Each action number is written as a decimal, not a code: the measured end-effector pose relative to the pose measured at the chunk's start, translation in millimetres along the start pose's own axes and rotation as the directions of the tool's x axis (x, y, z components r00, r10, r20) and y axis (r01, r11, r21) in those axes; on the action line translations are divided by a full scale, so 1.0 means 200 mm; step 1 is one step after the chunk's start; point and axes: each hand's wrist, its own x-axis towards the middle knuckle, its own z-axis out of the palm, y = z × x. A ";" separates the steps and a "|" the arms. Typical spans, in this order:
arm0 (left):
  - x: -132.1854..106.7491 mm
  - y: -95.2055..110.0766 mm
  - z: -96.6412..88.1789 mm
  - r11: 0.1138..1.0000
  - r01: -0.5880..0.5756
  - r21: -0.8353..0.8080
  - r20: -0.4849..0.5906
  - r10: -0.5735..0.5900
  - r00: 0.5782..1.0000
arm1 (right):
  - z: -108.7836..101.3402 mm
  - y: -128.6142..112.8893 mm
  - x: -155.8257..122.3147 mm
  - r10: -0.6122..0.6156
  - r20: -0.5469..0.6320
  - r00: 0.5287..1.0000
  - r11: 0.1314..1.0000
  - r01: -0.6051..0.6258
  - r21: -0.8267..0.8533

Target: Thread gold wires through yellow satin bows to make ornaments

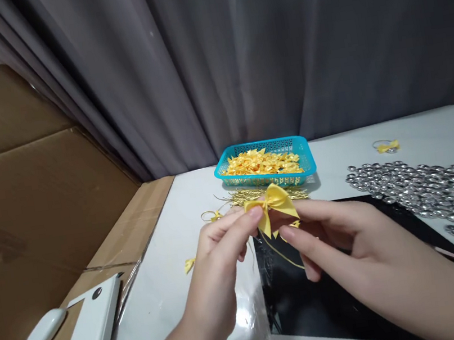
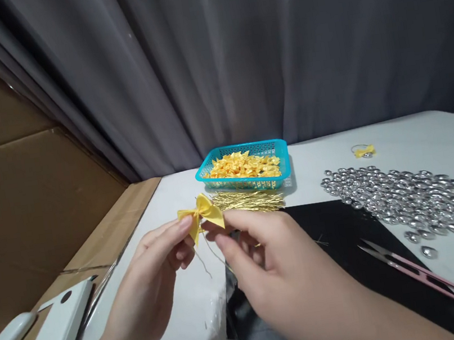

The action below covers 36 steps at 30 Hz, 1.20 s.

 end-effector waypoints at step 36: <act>0.12 -0.04 -0.02 0.959 -0.220 0.178 0.035 0.217 0.976 | -0.08 0.00 0.03 0.059 -0.069 0.996 0.990 -0.049 0.129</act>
